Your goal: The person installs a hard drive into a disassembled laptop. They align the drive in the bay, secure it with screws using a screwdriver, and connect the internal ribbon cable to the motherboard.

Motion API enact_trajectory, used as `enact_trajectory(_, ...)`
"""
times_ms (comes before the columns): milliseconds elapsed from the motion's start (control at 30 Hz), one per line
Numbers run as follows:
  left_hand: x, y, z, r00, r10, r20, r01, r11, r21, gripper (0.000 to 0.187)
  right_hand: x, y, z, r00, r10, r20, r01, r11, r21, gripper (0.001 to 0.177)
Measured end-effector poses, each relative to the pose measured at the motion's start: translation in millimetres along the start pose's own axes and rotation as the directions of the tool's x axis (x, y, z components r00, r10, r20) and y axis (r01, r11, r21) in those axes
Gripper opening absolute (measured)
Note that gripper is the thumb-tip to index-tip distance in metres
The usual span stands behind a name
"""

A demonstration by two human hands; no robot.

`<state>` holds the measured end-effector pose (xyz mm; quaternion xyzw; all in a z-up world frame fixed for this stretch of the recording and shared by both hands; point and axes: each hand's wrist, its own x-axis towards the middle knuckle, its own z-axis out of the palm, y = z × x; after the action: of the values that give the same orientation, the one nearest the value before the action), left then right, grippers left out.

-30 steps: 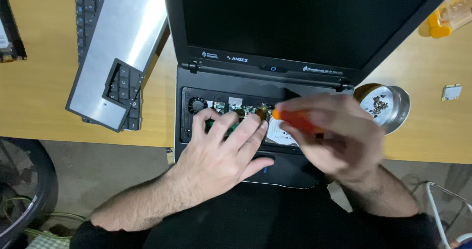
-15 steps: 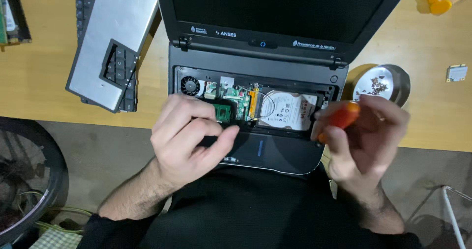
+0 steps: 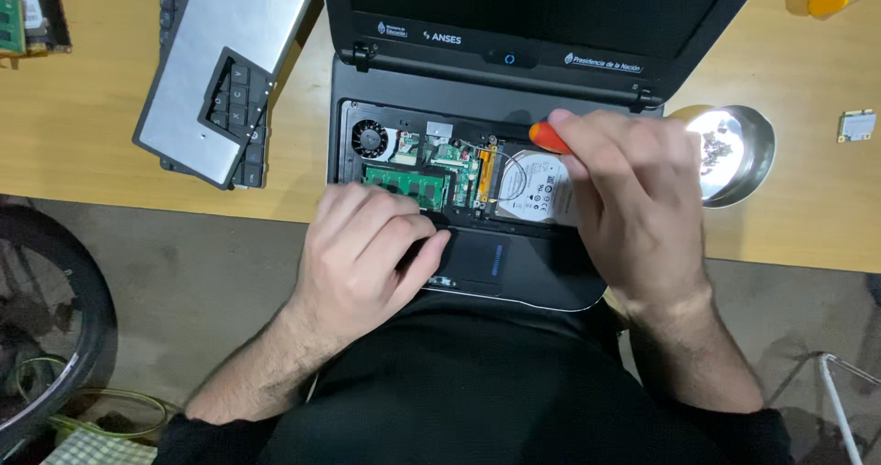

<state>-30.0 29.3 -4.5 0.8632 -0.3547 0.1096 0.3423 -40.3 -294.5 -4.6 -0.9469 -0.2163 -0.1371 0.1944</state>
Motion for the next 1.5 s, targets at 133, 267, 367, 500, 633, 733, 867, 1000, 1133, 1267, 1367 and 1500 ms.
enact_trajectory(133, 0, -1, 4, 1.0, 0.012, -0.003, -0.012, 1.0, 0.004, 0.019, -2, -2, 6, 0.999, -0.004, -0.037, 0.002, 0.999, -0.05, 0.035)
enact_trajectory(267, -2, -3, 6, 1.0, 0.0, -0.014, 0.0, 1.0, -0.031, 0.023, -15, 2, 6, 0.999, 0.017, -0.04, -0.021, 0.995, -0.093, 0.04)
enact_trajectory(367, -4, -4, 8, 1.0, 0.003, -0.013, -0.004, 1.0, -0.025, 0.029, -22, -1, 2, 0.998, 0.048, -0.032, -0.048, 0.999, -0.014, 0.037)
enact_trajectory(500, -3, -2, 7, 1.0, 0.0, 0.015, 0.0, 1.0, -0.023, 0.028, -27, -2, 1, 0.997, 0.047, -0.067, -0.048, 0.999, -0.016, 0.024)
enact_trajectory(633, -4, -1, 9, 1.0, -0.004, 0.009, 0.004, 1.0, 0.013, 0.025, -33, -5, -3, 0.995, 0.044, -0.091, -0.045, 0.999, -0.01, 0.026)
enact_trajectory(733, -3, 0, 9, 1.0, 0.0, 0.025, -0.002, 0.998, 0.057, 0.022, -40, -9, -8, 0.989, 0.046, -0.142, -0.041, 0.998, 0.04, 0.017)
enact_trajectory(867, 1, 4, 4, 0.989, 0.0, 0.149, -0.022, 0.989, 0.147, 0.025, -70, -15, -21, 0.959, 0.222, -0.176, -0.193, 0.967, 0.164, 0.032)
enact_trajectory(1000, 7, 5, 3, 0.966, 0.049, 0.252, -0.108, 0.969, 0.224, 0.029, -83, -4, -17, 0.979, 0.133, -0.157, -0.111, 0.984, 0.136, 0.022)
enact_trajectory(1133, 11, 8, 2, 0.953, 0.044, 0.3, -0.125, 0.959, 0.256, 0.036, -84, -12, -20, 0.999, 0.034, -0.04, -0.034, 0.999, 0.003, 0.041)
enact_trajectory(1267, 11, 9, 3, 0.954, 0.048, 0.297, -0.134, 0.951, 0.279, 0.037, -83, -21, -18, 0.992, 0.124, -0.021, -0.125, 0.989, -0.084, 0.043)
enact_trajectory(1367, 10, 9, 3, 0.951, 0.048, 0.307, -0.144, 0.944, 0.297, 0.039, -88, -19, -14, 0.992, 0.129, 0.008, -0.128, 0.985, -0.113, 0.053)
enact_trajectory(1500, 11, 9, 3, 0.95, 0.051, 0.309, -0.147, 0.944, 0.296, 0.038, -89, -21, -17, 0.992, 0.128, -0.008, -0.128, 0.988, -0.085, 0.054)
